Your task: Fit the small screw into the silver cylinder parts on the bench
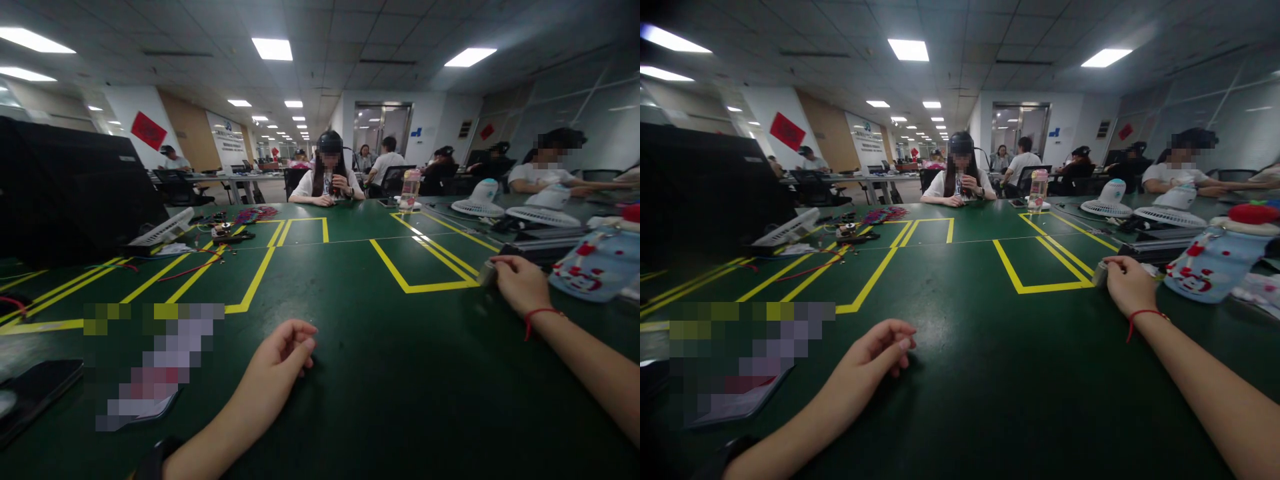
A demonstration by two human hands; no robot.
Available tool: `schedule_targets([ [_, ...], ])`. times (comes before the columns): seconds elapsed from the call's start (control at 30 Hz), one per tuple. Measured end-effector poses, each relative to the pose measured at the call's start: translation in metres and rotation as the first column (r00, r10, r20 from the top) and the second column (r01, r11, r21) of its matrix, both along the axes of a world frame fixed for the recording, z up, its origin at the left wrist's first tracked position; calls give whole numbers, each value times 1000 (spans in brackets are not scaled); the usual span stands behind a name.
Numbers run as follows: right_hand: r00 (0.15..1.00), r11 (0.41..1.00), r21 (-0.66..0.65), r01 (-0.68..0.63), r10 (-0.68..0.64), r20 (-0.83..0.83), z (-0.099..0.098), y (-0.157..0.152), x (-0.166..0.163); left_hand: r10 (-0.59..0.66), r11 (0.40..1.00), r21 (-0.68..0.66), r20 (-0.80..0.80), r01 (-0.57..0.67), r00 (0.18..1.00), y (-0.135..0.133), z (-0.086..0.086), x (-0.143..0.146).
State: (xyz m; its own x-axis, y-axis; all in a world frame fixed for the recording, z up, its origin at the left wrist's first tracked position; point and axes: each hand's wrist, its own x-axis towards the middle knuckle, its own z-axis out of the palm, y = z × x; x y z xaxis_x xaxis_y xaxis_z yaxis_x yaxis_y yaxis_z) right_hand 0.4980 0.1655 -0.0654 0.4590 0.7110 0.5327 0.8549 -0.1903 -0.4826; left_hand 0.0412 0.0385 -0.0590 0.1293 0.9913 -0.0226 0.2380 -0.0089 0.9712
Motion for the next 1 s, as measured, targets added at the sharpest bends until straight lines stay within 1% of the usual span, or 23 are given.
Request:
schedule_targets([
  [0.1, 999, 999, -21, -37, 37, -23, 4, -7, -6, -2, 1000, -19, 36, 3, 999, 1, 0, -1],
  [0.2, 995, 996, 14, -92, 92, -29, 10, -13, -24, -1, 1000, -25, 51, 2, 999, 1, 2, 0],
  [0.27, 985, 984, 49, -170, 171, -30, 14, -19, -53, 2, 1000, -24, 47, 0, 999, 1, 3, 1],
  [0.3, 970, 969, 59, -240, 242, -37, 16, -24, -73, 0, 1000, -23, 38, 1, 999, 1, 3, 2],
  [0.33, 937, 938, 59, -342, 345, -57, 18, -31, -97, -2, 1000, -21, 24, 2, 1000, 0, 3, 2],
  [0.37, 889, 892, 48, -450, 452, -75, 18, -41, -122, -4, 1000, -19, 8, 5, 1000, 0, 3, 2],
  [0.4, 783, 793, 52, -606, 607, -134, 19, -54, -149, -6, 1000, -14, -7, 6, 1000, 0, 3, 2],
  [0.43, 653, 669, 33, -743, 734, -188, 18, -67, -174, -7, 1000, -8, -19, 7, 1000, 0, 3, 2],
  [0.47, 549, 566, 24, -824, 809, -208, 17, -81, -197, -4, 1000, -1, -28, 4, 1000, 0, 3, 1],
  [0.5, 464, 479, 15, -878, 857, -224, 16, -95, -217, 0, 1000, 8, -35, 1, 999, -1, 3, 1],
  [0.53, 402, 412, -3, -911, 885, -234, 14, -107, -232, 1, 1000, 18, -42, 0, 999, -1, 3, 2],
  [0.57, 362, 369, -17, -929, 901, -241, 13, -117, -243, -2, 1000, 28, -50, 3, 999, -1, 4, 2],
  [0.6, 337, 340, -30, -940, 907, -251, 11, -125, -249, -8, 999, 41, -61, 11, 998, -2, 5, 3],
  [0.67, 315, 314, -49, -948, 906, -284, 7, -132, -253, -31, 994, 97, -85, 40, 996, -5, 8, 6],
  [0.77, 308, 328, -15, -945, 872, -381, 2, -132, -250, -103, 959, 246, -156, 140, 982, -12, 18, 13],
  [0.83, 283, 335, 36, -941, 842, -460, 1, -129, -249, -135, 927, 319, -210, 199, 968, -15, 25, 19],
  [0.9, 247, 324, 64, -944, 822, -513, 0, -127, -250, -118, 920, 340, -231, 193, 966, -16, 29, 25],
  [1.0, 232, 305, 47, -951, 807, -543, 1, -125, -252, -59, 942, 310, -232, 132, 971, -15, 29, 32],
])
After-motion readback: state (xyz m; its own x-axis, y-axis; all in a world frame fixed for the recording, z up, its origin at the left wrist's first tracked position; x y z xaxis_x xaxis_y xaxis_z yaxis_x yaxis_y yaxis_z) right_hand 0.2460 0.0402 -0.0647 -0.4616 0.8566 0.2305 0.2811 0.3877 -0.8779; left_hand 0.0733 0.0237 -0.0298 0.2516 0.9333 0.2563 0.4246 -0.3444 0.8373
